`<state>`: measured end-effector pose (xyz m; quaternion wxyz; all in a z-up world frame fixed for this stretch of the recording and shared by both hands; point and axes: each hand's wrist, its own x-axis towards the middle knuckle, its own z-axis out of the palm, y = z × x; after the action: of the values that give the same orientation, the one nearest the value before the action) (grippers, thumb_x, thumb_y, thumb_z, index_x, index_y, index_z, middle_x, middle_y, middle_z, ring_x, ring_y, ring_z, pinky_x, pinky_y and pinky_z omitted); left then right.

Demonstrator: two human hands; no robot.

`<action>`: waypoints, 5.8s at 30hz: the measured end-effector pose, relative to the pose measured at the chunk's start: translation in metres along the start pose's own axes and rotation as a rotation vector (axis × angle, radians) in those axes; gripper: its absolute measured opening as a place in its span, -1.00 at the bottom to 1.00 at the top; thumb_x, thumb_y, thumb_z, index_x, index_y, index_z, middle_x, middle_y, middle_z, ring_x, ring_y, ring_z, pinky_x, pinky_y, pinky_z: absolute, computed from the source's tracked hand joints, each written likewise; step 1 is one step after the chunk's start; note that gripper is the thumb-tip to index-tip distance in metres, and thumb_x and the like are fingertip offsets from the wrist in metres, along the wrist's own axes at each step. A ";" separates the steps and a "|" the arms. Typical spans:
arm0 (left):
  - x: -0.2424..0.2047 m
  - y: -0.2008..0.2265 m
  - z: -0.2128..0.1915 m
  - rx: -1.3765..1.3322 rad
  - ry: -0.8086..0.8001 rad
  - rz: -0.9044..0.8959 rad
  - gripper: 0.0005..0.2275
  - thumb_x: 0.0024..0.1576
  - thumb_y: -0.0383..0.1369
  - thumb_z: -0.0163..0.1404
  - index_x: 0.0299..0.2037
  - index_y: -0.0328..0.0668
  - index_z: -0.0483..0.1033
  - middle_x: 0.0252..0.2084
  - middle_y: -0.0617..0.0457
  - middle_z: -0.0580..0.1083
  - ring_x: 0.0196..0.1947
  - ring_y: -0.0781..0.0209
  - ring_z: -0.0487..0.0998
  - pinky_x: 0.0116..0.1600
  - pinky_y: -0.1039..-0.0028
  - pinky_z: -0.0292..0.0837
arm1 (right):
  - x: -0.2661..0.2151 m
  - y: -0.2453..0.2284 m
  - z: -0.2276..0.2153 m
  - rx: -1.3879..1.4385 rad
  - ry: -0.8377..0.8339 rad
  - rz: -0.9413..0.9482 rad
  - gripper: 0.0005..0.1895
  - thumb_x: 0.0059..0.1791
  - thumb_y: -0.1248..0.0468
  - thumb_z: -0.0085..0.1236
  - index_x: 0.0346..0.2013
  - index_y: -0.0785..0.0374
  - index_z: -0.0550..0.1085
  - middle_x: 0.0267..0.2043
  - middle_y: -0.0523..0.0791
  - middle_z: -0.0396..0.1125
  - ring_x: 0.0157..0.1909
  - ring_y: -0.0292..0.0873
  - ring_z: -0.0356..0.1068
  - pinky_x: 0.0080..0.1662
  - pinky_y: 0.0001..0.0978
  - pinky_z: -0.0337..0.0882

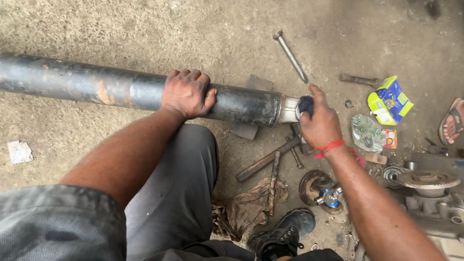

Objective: The person cleans the yoke and joint area of a driveshaft using a cloth and then applies a blue substance to a small cylindrical component.

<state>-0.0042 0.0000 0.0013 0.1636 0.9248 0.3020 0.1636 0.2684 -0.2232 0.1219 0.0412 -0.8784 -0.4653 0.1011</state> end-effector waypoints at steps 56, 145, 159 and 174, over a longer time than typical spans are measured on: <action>0.001 0.003 0.003 0.004 -0.015 0.006 -0.70 0.18 -0.05 -0.08 -0.20 -0.09 0.52 -0.19 -0.08 0.51 -0.11 -0.06 0.53 0.05 0.09 0.32 | 0.053 -0.034 0.022 -0.159 0.018 0.102 -0.70 -0.01 -0.09 0.28 -0.17 -0.01 0.64 -0.02 -0.13 0.46 0.20 0.06 0.31 0.24 0.18 0.15; 0.000 0.002 0.004 0.028 -0.044 -0.026 -0.66 0.20 0.01 -0.14 -0.20 -0.05 0.54 -0.17 -0.04 0.51 -0.07 0.00 0.53 0.11 0.11 0.32 | -0.057 -0.081 0.014 -0.084 -0.387 0.255 0.15 -0.10 0.20 0.10 0.58 0.01 -0.41 -0.34 0.21 0.47 -0.25 0.28 0.53 -0.03 0.08 0.49; 0.007 0.002 -0.001 0.108 -0.117 -0.024 -0.58 0.24 0.06 -0.27 -0.14 -0.05 0.53 -0.13 -0.04 0.52 -0.07 0.03 0.54 0.08 0.13 0.33 | -0.073 -0.076 0.032 -0.068 -0.274 0.245 0.17 -0.08 0.19 0.16 0.56 -0.09 -0.45 -0.38 0.17 0.47 -0.32 0.26 0.52 -0.11 0.10 0.52; -0.007 -0.015 0.021 0.130 0.061 0.106 -0.70 0.39 -0.03 -0.11 -0.23 0.04 0.56 -0.22 0.05 0.56 -0.15 0.05 0.60 0.10 0.13 0.40 | -0.094 -0.050 0.076 0.032 -0.160 0.212 0.07 -0.05 0.32 0.08 0.56 -0.29 -0.30 -0.38 0.11 0.49 -0.35 0.20 0.50 -0.21 0.18 0.44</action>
<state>-0.0086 0.0028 -0.0250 0.0852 0.9426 0.2676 0.1804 0.1606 -0.2744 0.0690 0.0074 -0.9110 -0.3701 0.1820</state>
